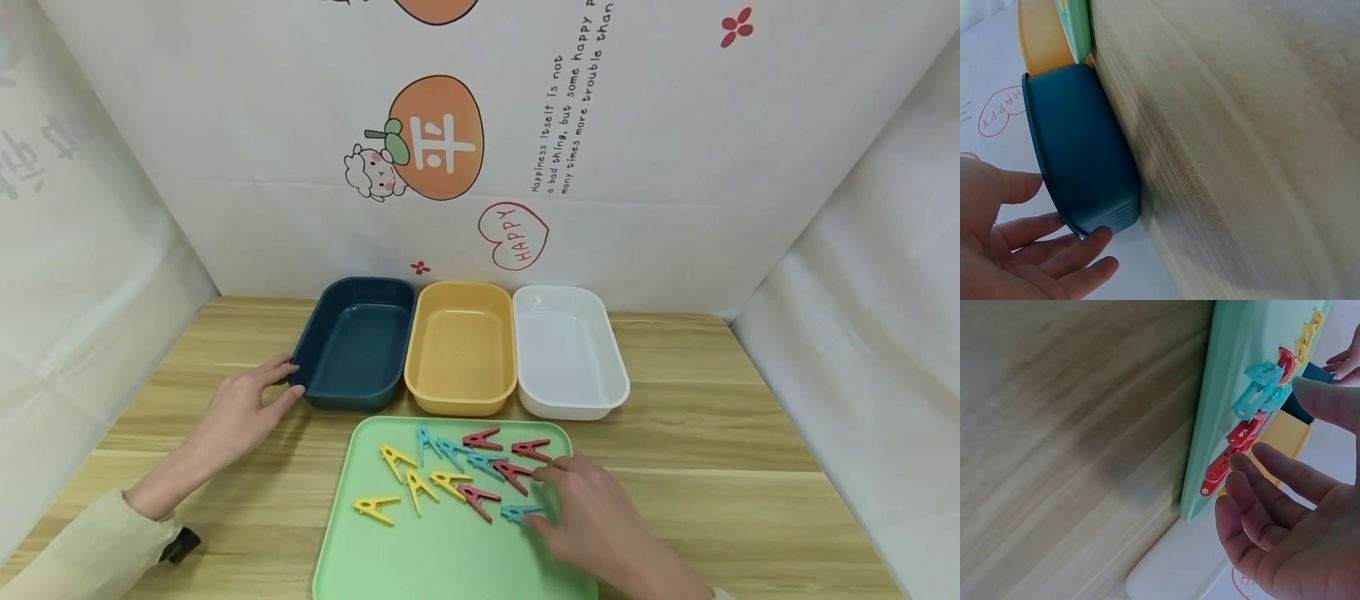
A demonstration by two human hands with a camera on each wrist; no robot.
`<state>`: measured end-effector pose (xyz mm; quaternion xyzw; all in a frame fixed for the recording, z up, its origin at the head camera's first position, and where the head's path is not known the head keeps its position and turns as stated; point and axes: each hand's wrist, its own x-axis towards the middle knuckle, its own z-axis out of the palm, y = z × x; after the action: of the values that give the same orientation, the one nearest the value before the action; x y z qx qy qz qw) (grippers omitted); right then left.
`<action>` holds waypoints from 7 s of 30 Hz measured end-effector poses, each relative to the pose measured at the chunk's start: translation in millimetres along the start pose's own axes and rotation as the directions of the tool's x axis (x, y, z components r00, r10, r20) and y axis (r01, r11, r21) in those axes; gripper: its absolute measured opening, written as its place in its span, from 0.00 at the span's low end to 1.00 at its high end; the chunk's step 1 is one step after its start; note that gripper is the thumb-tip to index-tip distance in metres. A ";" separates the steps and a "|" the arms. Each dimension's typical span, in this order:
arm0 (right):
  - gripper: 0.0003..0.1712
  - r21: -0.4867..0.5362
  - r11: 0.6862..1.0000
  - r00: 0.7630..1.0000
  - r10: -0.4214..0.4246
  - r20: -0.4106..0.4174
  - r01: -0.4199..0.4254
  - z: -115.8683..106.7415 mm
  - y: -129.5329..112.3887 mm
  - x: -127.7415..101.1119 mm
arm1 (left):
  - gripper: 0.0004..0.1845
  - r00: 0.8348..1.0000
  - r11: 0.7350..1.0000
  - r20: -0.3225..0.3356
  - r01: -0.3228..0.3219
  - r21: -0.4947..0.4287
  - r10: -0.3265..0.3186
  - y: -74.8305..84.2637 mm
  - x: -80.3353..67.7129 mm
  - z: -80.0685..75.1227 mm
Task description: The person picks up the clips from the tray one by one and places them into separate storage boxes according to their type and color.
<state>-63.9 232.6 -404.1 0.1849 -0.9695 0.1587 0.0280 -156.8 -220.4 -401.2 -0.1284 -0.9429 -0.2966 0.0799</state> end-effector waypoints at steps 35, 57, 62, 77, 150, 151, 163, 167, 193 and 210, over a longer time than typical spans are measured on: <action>0.18 0.029 0.999 0.992 0.012 0.125 -0.015 8.1 7.7 -2.5 | 0.22 0.999 0.991 -0.029 -0.016 -0.131 0.013 -11.2 0.0 -0.8; 0.19 0.035 0.996 0.980 0.072 0.184 -0.080 6.7 13.2 -2.0 | 0.21 0.999 0.987 -0.049 -0.027 -0.159 0.019 -10.0 0.3 -1.4; 0.20 0.045 0.995 0.977 0.076 0.197 -0.087 6.9 13.6 -1.2 | 0.21 0.999 0.986 -0.050 -0.023 -0.163 0.015 -8.5 -0.4 -1.6; 0.21 0.078 0.988 0.981 0.123 0.147 -0.136 3.8 14.3 -3.6 | 0.20 0.998 0.985 -0.056 -0.023 -0.169 0.014 -7.5 -1.3 -0.7; 0.17 0.446 0.893 0.997 0.076 -0.004 -0.066 -65.1 13.2 67.5 | 0.21 0.998 0.986 -0.065 -0.005 -0.168 -0.006 -9.2 0.0 1.0; 0.17 0.446 0.893 0.997 0.076 -0.008 -0.065 -66.0 13.4 70.3 | 0.21 0.998 0.986 -0.064 -0.005 -0.169 -0.006 -8.9 0.1 1.0; 0.18 0.417 0.908 0.998 0.050 -0.025 -0.035 -69.4 7.3 106.6 | 0.21 0.998 0.984 -0.056 -0.014 -0.176 0.004 -9.3 0.0 0.2; 0.17 0.420 0.907 0.999 0.034 -0.024 -0.021 -68.1 2.3 118.3 | 0.21 0.998 0.983 -0.058 -0.012 -0.181 0.002 -9.7 -0.3 0.2; 0.17 0.451 0.892 1.000 -0.012 0.019 0.002 -51.9 -47.5 197.5 | 0.19 0.997 0.986 -0.072 -0.025 -0.164 0.013 -12.1 1.9 1.1; 0.20 0.422 0.904 0.989 0.006 0.151 -0.070 -30.8 -86.0 245.8 | 0.19 0.996 0.986 -0.090 -0.029 -0.164 0.014 -16.1 3.3 1.2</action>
<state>-261.0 80.6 -321.6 0.1787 -0.9143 0.3529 -0.0869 -164.7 -231.8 -410.1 -0.1316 -0.9091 -0.3785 0.1139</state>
